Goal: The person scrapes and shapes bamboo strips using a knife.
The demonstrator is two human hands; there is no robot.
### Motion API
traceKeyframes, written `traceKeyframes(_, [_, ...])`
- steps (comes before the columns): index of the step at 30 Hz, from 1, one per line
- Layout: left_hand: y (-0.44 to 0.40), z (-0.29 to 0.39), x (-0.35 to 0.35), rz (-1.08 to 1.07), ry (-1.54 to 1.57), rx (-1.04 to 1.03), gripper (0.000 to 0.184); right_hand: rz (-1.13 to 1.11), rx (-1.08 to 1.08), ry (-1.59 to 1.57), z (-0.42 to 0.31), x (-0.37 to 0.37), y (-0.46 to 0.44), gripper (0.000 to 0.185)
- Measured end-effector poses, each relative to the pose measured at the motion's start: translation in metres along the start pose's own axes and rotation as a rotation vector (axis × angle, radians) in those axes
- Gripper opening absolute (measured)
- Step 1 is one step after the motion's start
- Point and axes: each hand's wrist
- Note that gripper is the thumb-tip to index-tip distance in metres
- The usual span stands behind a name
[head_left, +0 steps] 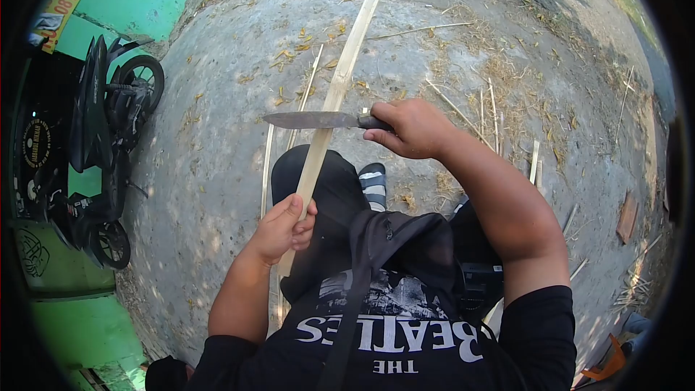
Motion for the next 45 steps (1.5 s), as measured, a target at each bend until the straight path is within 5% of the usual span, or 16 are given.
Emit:
traceKeyframes(22, [-0.022,0.033,-0.040,-0.094,-0.024,-0.118,0.040,0.168,0.173,-0.020,-0.007,0.001,0.001,0.043])
traceKeyframes(45, [-0.030,0.034,-0.054,-0.056,0.013,-0.124,0.032,0.185,0.113,-0.019,0.002,-0.009,-0.006,0.049])
Point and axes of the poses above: each hand's wrist, its own y-axis away from the middle knuckle, its own x-axis out of the back of the hand, z = x × y, and after that the axes turned 6 degrees about z, right-handed
